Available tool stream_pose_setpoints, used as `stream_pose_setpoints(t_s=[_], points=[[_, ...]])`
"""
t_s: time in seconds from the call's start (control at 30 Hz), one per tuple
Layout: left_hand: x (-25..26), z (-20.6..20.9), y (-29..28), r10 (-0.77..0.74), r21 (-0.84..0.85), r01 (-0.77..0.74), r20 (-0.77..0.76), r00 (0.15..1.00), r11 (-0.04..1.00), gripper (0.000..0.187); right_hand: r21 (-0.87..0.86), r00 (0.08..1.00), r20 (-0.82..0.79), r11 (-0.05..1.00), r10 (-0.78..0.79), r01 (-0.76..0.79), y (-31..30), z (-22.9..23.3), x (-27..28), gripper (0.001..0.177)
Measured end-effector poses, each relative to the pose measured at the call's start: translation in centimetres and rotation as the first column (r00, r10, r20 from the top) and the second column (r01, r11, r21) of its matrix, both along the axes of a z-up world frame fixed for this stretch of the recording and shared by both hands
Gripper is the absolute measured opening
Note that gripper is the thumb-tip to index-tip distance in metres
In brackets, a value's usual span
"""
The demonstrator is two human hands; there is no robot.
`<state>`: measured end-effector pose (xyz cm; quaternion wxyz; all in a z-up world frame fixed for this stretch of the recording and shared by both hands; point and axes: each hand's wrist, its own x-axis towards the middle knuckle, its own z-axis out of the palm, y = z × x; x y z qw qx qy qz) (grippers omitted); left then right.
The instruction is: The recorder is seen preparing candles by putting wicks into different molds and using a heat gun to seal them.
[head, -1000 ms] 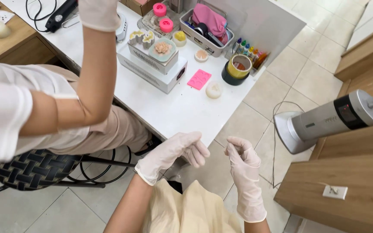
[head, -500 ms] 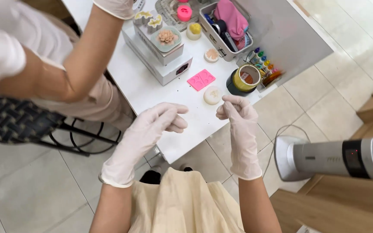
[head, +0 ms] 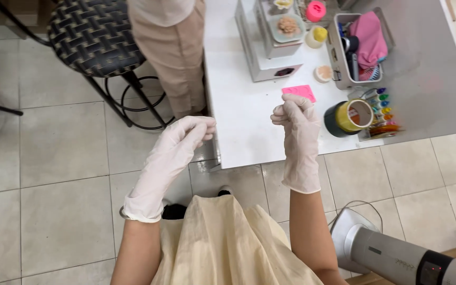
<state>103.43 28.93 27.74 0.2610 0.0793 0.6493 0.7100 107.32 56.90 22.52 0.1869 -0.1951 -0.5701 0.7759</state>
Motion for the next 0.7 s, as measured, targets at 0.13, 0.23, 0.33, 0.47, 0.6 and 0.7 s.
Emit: stream_pose_setpoints(t_s=[0.13, 0.23, 0.33, 0.47, 0.6, 0.7], points=[[0.4, -0.3, -5.7, 0.083, -0.079, -0.082, 0.009, 0.996, 0.993, 0.031, -0.033, 0.998, -0.030, 0.998, 0.052, -0.053, -3.9, -0.9, -1.1, 0.018], [0.5, -0.2, -10.8, 0.107, -0.089, -0.107, -0.006, 0.994, 0.990, 0.033, -0.133, 0.994, -0.038, 0.986, -0.105, 0.099, -9.7, 0.9, -1.8, 0.024], [0.1, -2.0, -15.8, 0.091, -0.058, -0.088, 0.055, 0.994, 0.994, 0.037, -0.454, 0.961, -0.061, 0.865, -0.271, 0.215, -12.1, 1.0, -2.9, 0.036], [-1.1, -3.6, -19.1, 0.053, -0.025, -0.050, 0.103, 0.993, 0.998, 0.039, -0.433, 0.935, -0.100, 0.861, -0.341, 0.268, -15.5, 3.0, -1.5, 0.041], [-1.9, -3.3, -19.4, -0.037, -0.046, 0.043, 0.119, 0.992, 0.998, 0.040, -0.324, 0.975, -0.091, 0.931, -0.205, 0.166, -18.5, 0.3, 0.8, 0.031], [-2.9, -4.5, -18.9, -0.099, -0.018, 0.103, 0.153, 0.983, 0.995, 0.039, -0.291, 0.992, -0.121, 0.957, -0.026, -0.011, -22.0, 0.5, 1.2, 0.033]])
